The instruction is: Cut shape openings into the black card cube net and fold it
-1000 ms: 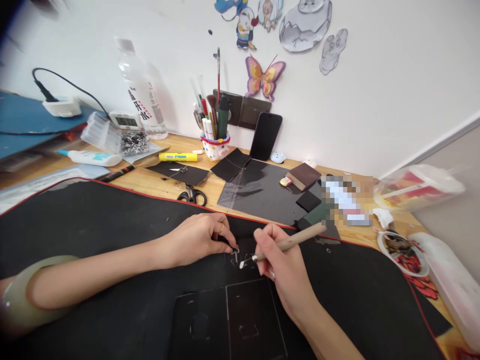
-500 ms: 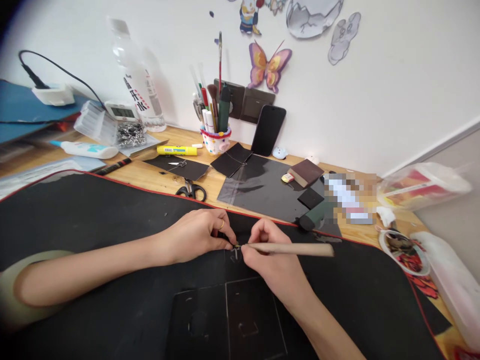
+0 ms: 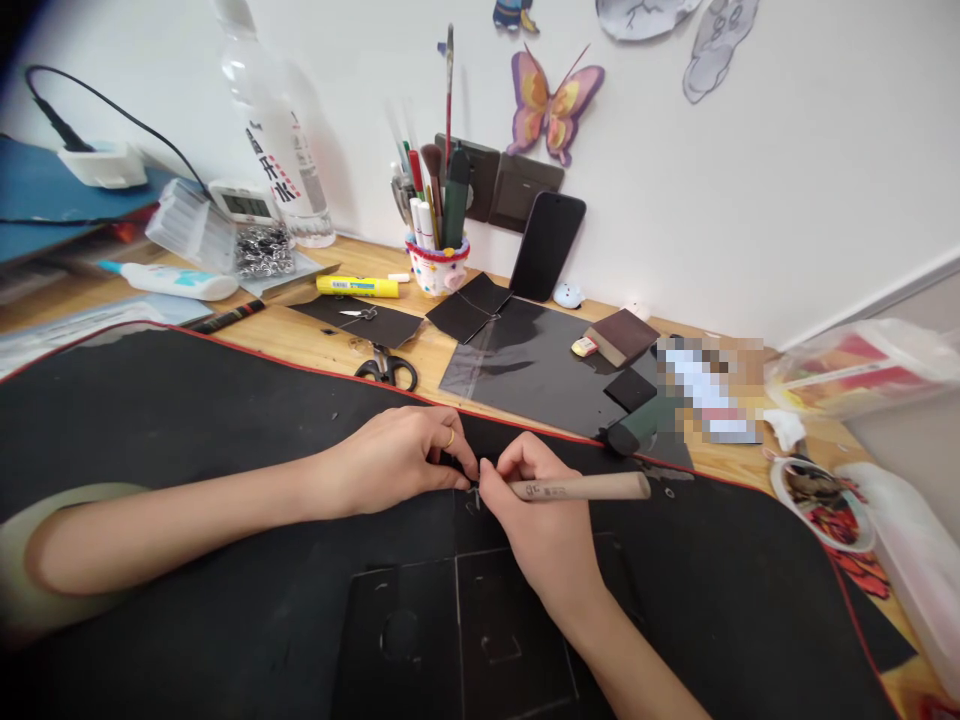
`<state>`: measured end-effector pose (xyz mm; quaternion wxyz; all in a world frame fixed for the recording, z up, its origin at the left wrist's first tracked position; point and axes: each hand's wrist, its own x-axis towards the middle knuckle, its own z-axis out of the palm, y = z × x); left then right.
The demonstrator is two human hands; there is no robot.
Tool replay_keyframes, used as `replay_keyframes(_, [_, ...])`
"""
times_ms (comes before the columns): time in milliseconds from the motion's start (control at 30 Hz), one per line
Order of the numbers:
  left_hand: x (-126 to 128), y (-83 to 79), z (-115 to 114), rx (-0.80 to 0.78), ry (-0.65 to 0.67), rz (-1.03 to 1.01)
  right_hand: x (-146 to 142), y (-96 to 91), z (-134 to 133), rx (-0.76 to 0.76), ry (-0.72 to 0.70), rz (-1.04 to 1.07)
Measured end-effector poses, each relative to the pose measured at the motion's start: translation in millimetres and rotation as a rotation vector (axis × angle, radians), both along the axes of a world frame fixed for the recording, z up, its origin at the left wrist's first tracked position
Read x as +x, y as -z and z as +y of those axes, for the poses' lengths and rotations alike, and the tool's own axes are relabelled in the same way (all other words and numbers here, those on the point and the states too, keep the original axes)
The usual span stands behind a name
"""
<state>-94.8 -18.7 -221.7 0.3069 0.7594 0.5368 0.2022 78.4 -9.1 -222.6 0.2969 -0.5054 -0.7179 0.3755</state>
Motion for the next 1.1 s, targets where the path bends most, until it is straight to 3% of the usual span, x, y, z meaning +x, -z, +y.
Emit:
replay_keyframes(200, [-0.2,-0.6,-0.6,0.019,0.008,0.007,-4.6,-0.5,-1.3,0.050,0.051,-0.028])
replay_keyframes(467, [-1.2,-7.5,-1.7,-0.004,0.021,0.025,-5.7,-2.6,-2.8,0.080,-0.016,-0.072])
replay_keyframes(1100, [-1.0,-1.8,-1.2,0.026,0.018,0.006,-5.3,-2.6,-4.3,0.162,-0.039,-0.112])
